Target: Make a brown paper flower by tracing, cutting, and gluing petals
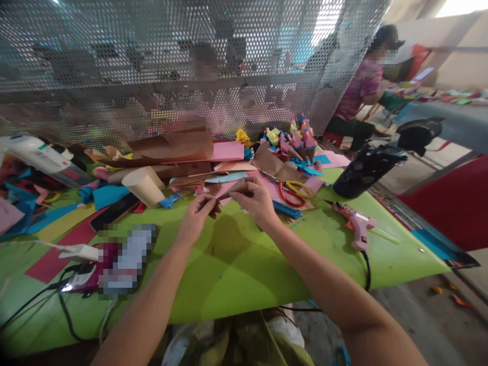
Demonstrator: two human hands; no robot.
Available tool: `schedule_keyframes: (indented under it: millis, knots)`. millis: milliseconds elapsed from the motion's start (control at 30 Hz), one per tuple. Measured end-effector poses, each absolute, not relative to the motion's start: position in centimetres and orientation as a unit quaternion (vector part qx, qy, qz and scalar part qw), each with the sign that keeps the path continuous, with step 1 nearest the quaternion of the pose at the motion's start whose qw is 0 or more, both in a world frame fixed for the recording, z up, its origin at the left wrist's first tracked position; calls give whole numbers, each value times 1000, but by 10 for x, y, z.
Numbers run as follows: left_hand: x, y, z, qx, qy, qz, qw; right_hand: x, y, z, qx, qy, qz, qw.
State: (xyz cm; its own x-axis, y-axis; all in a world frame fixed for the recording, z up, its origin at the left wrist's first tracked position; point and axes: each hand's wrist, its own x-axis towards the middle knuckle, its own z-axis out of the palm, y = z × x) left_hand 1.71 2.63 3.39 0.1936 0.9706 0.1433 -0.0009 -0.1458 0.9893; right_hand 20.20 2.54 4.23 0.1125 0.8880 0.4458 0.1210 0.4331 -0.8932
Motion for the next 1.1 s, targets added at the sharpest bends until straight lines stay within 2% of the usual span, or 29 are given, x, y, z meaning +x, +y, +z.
schedule_keyframes:
  millis: [300, 467, 700, 900, 1100]
  knots:
    - [18, 24, 33, 586, 396, 408, 577, 200, 22, 45, -420, -633, 298, 578]
    - [21, 21, 30, 574, 399, 415, 583, 198, 20, 45, -416, -646, 298, 567]
    - [20, 23, 29, 598, 397, 411, 561, 200, 21, 43, -413, -660, 280, 561]
    - [18, 22, 34, 654, 418, 401, 486, 198, 22, 42, -407, -664, 274, 564]
    - [18, 21, 36, 635, 420, 396, 514, 196, 21, 44, -402, -665, 267, 569]
